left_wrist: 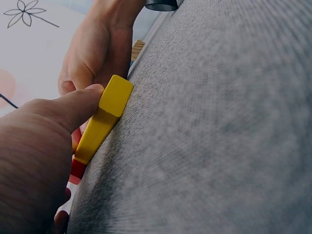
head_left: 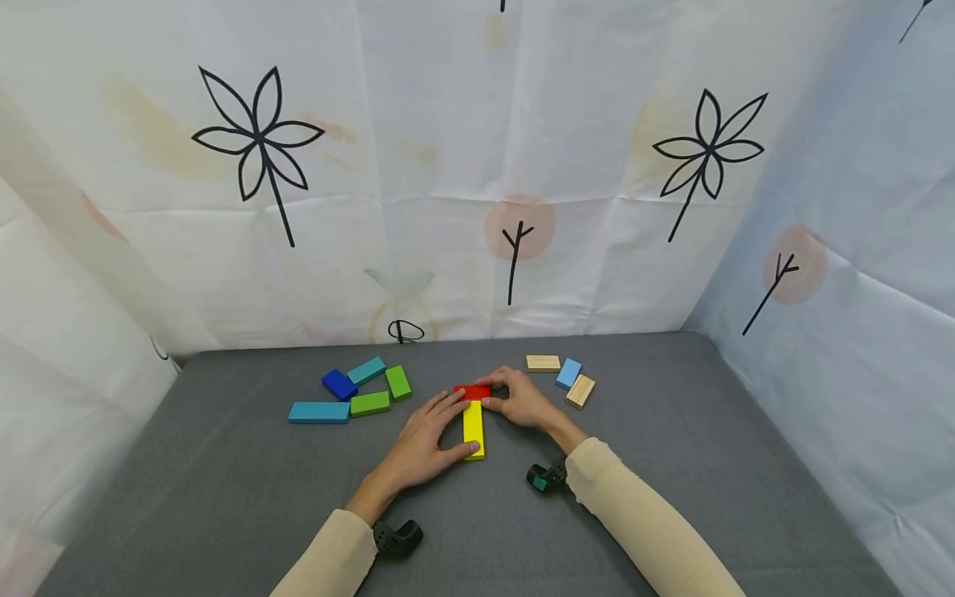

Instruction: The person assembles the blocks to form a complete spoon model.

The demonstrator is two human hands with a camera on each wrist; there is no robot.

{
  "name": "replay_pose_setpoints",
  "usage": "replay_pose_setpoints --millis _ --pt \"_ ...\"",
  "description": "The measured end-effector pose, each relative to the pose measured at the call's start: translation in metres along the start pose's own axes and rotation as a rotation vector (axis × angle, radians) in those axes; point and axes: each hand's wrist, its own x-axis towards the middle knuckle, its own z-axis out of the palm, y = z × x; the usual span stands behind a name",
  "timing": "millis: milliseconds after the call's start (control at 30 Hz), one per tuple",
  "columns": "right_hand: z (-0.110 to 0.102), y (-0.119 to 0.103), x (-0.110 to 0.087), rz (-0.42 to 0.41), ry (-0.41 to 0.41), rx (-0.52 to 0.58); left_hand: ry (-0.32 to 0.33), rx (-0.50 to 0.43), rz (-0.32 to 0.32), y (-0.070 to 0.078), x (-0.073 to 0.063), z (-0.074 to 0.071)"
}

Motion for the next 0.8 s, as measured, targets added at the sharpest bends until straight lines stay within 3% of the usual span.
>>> replay_pose_setpoints --millis 467,800 --pt "-0.005 -0.002 -0.007 -0.019 0.016 0.04 -0.016 0.017 -0.001 0.0 0.0 -0.001" --pt "-0.031 0.004 -0.028 -0.011 0.199 0.025 -0.033 0.013 -0.004 0.0 0.0 -0.001"
